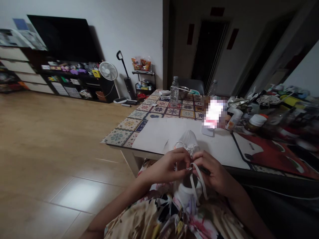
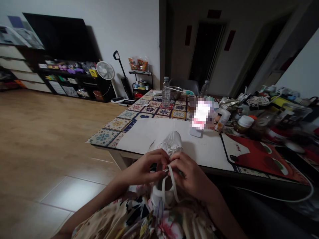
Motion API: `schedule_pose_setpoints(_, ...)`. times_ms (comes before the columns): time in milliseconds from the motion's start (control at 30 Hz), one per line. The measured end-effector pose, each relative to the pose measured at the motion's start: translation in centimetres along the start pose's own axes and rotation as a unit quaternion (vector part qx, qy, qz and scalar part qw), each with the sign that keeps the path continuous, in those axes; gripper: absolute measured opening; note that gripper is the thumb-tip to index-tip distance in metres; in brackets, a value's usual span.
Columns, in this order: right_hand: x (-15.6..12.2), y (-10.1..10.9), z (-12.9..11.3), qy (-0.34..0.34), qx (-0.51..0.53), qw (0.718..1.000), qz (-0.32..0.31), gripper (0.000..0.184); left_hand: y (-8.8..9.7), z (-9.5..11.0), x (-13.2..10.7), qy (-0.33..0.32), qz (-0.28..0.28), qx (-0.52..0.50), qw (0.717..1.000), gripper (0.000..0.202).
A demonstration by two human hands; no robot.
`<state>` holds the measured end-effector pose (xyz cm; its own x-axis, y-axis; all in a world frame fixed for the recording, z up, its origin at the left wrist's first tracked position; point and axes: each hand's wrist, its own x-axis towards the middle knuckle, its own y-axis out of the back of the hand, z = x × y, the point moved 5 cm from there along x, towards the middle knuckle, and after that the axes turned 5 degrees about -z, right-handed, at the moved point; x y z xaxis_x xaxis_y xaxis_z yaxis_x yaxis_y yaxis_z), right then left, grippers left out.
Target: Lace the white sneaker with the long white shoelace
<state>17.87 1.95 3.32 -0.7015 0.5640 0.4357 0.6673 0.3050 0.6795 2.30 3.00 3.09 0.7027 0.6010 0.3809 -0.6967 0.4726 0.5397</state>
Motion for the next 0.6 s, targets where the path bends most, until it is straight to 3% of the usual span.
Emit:
schedule_pose_setpoints(200,-0.3,0.2,0.0,-0.021,0.003,0.999,-0.045,0.007,0.1,0.2,0.0,-0.036,-0.014,-0.062,0.997,0.020)
schedule_pose_setpoints(367,-0.7,0.8,0.2,-0.024,0.031,0.997,-0.061,0.036,0.6,0.2,-0.6,-0.047,-0.026,-0.190,0.980,0.035)
schedule_pose_setpoints(467,-1.1,1.4,0.2,-0.017,0.052,0.998,-0.041,0.043,1.3,-0.3,-1.1,-0.059,0.039,-0.297,0.952,0.045)
schedule_pose_setpoints(600,-1.9,2.9,-0.5,0.057,0.200,0.977,0.052,0.034,2.4,-1.6,-1.9,-0.080,0.199,-0.367,0.905,0.073)
